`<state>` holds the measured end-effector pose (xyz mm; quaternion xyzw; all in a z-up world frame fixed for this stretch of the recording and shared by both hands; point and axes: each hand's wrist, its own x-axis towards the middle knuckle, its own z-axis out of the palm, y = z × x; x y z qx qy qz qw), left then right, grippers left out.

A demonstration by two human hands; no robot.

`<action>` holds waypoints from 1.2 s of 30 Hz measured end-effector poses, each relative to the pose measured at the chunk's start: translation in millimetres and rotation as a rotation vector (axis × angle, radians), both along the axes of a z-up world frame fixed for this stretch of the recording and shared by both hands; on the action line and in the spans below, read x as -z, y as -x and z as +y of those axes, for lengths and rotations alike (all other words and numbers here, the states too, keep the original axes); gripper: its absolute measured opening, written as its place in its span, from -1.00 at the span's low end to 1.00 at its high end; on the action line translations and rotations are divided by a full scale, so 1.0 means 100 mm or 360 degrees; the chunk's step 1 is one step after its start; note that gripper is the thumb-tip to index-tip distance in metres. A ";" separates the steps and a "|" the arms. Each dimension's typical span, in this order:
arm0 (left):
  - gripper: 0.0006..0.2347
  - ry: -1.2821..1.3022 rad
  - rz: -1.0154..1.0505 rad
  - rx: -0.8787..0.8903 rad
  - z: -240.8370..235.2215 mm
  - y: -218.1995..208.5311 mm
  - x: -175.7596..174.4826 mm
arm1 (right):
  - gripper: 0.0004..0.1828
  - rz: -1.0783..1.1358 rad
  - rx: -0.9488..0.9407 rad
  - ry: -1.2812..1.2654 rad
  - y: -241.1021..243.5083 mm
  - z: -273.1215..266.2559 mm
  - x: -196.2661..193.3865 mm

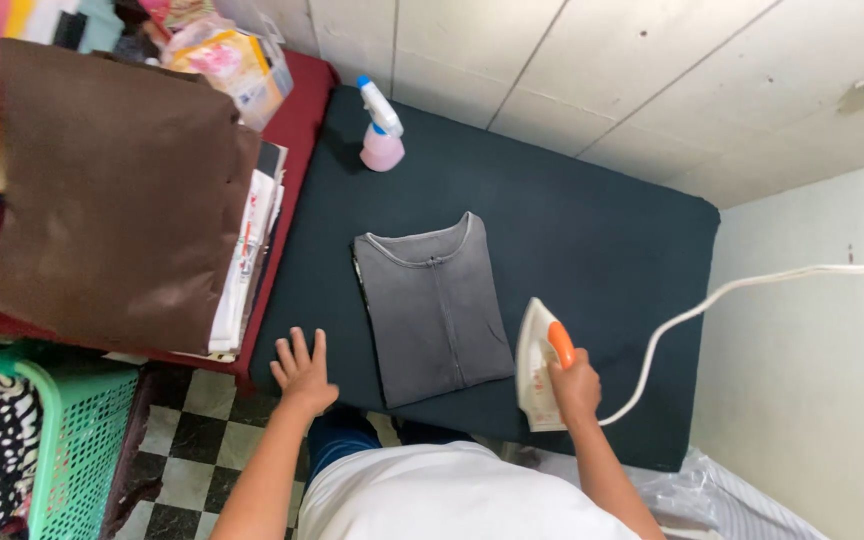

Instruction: Iron and fold various items of clothing.

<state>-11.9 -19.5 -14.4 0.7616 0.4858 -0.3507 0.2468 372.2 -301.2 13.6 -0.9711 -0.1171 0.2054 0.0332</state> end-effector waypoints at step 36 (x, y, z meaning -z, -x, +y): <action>-0.61 0.0826 -0.1011 -0.1790 -0.76 -0.77 0.32 | -0.60 0.0078 -0.0527 -0.0157 0.32 1.31 -0.40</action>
